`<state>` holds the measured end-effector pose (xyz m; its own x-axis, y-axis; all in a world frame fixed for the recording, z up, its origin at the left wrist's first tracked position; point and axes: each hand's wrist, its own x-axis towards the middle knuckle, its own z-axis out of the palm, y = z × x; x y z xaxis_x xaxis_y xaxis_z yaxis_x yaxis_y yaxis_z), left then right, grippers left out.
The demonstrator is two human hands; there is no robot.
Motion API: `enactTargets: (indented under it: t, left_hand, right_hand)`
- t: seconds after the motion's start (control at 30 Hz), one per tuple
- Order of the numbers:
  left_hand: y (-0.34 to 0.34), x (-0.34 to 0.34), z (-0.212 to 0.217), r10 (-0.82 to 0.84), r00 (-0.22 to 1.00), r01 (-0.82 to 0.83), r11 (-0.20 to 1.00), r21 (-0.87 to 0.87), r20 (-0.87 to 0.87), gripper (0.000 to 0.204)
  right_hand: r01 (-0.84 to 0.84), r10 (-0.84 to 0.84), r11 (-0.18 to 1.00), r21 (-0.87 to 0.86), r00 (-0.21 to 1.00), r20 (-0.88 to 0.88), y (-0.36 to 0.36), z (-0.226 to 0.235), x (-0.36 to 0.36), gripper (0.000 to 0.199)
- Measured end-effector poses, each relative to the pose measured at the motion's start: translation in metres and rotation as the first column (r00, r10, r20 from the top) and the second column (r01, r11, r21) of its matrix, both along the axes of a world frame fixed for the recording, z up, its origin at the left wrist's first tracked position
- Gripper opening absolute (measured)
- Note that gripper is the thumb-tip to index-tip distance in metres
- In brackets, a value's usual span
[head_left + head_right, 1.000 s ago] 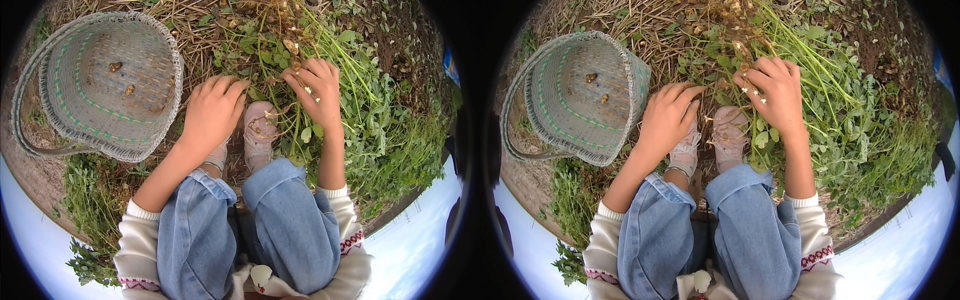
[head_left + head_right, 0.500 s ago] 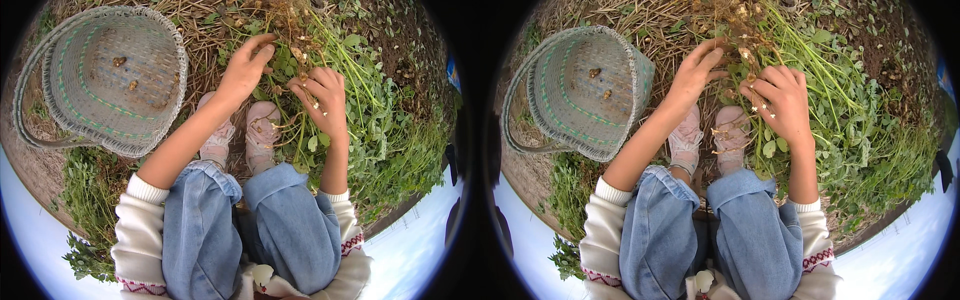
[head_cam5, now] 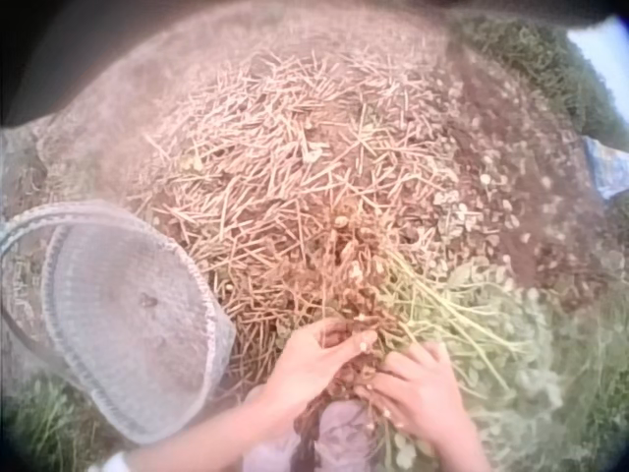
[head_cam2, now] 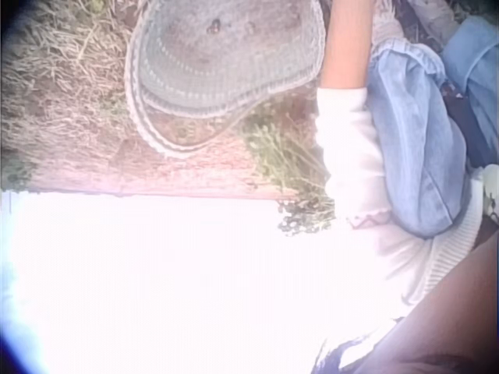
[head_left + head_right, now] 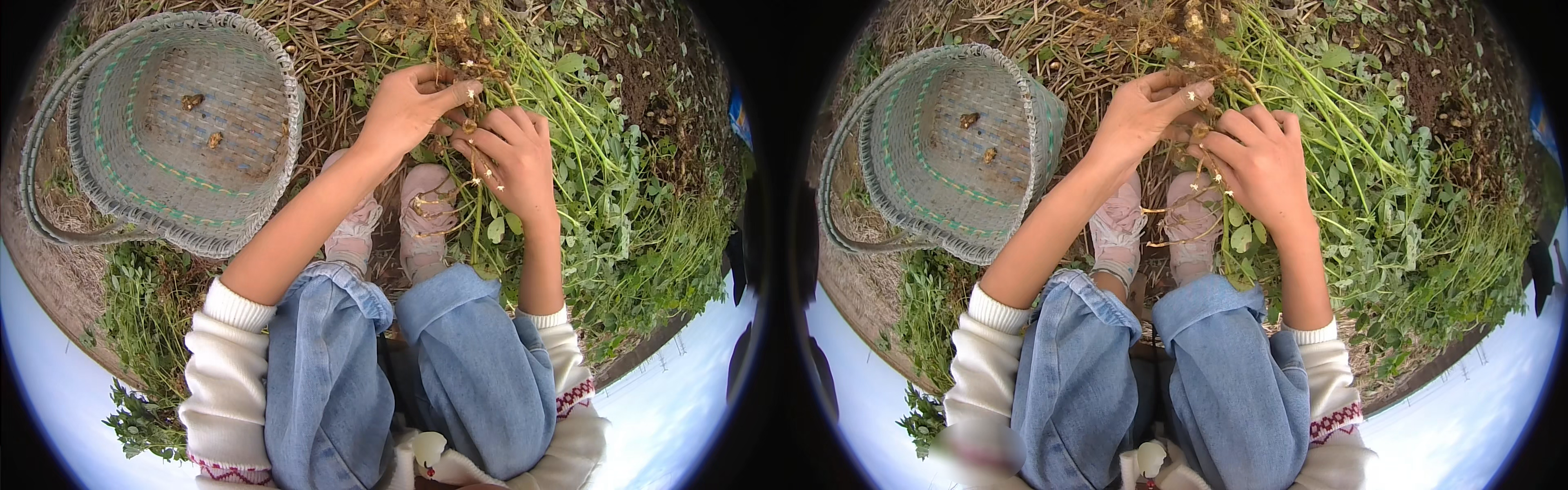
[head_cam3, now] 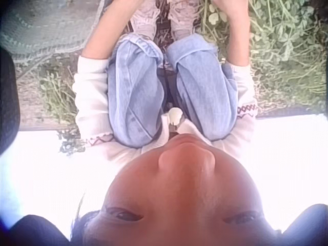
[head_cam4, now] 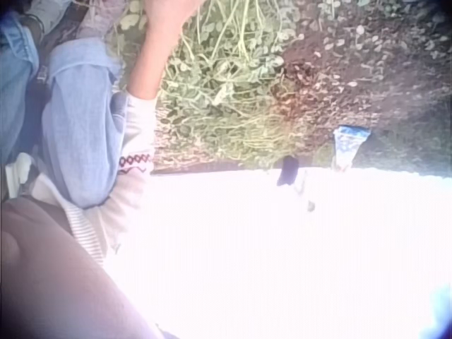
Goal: The person sits on the ground and pulls peanut plants from the soil, detaching the peanuts from the roots and placing them into a basket. Another person nearby pours the collected peanuts into a sack.
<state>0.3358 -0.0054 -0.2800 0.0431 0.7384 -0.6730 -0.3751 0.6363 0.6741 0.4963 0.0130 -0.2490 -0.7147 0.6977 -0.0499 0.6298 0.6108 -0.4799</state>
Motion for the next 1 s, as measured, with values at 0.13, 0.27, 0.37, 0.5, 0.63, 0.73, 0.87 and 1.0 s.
enactTargets:
  t: [0.13, 0.27, 0.37, 0.5, 0.63, 0.73, 0.87, 1.0]
  left_hand:
    - [-0.012, -0.003, -0.006, 0.061, 0.995, -0.052, 0.992, 0.112, -0.079, 0.03]
    - [-0.023, -0.015, 0.002, -0.108, 0.928, 0.168, 0.976, 0.142, -0.356, 0.027]
    - [-0.041, -0.024, 0.019, -0.268, 0.909, 0.289, 0.957, 0.02, -0.32, 0.023]
    - [-0.068, -0.051, 0.019, -0.22, 0.847, 0.227, 0.973, -0.046, -0.483, 0.027]
    - [-0.061, -0.054, 0.114, -0.208, 0.657, 0.491, 0.847, 0.202, -0.725, 0.031]
    - [-0.06, -0.076, 0.146, -0.085, 0.426, 0.467, 0.874, 0.138, -0.901, 0.037]
    - [-0.076, -0.114, 0.12, -0.16, -0.416, 0.361, 0.875, -0.324, -0.895, 0.038]
    - [-0.066, -0.095, 0.117, -0.06, -0.168, 0.521, 0.842, -0.14, -0.984, 0.036]
  right_hand:
    - [0.016, -0.016, 1.0, 0.026, 1.0, -0.014, -0.004, -0.007, -0.003, 0.015]
    - [0.069, -0.07, 0.995, 0.066, 0.998, 0.009, -0.006, -0.017, -0.004, 0.014]
    - [0.153, -0.155, 0.986, 0.069, 0.988, 0.019, 0.01, -0.032, 0.014, 0.011]
    - [0.091, -0.091, 0.996, -0.025, 0.996, -0.021, 0.02, -0.012, 0.01, 0.009]
    - [0.092, -0.095, 0.994, -0.062, 0.995, -0.044, 0.015, -0.01, 0.017, 0.008]
    - [0.098, -0.1, 0.993, -0.07, 0.995, -0.021, 0.014, -0.007, 0.02, 0.009]
    - [0.107, -0.114, 0.989, -0.106, 0.992, -0.06, 0.013, 0.005, 0.017, 0.01]
    - [0.083, -0.09, 0.991, -0.102, 0.994, -0.067, 0.01, 0.012, 0.018, 0.01]
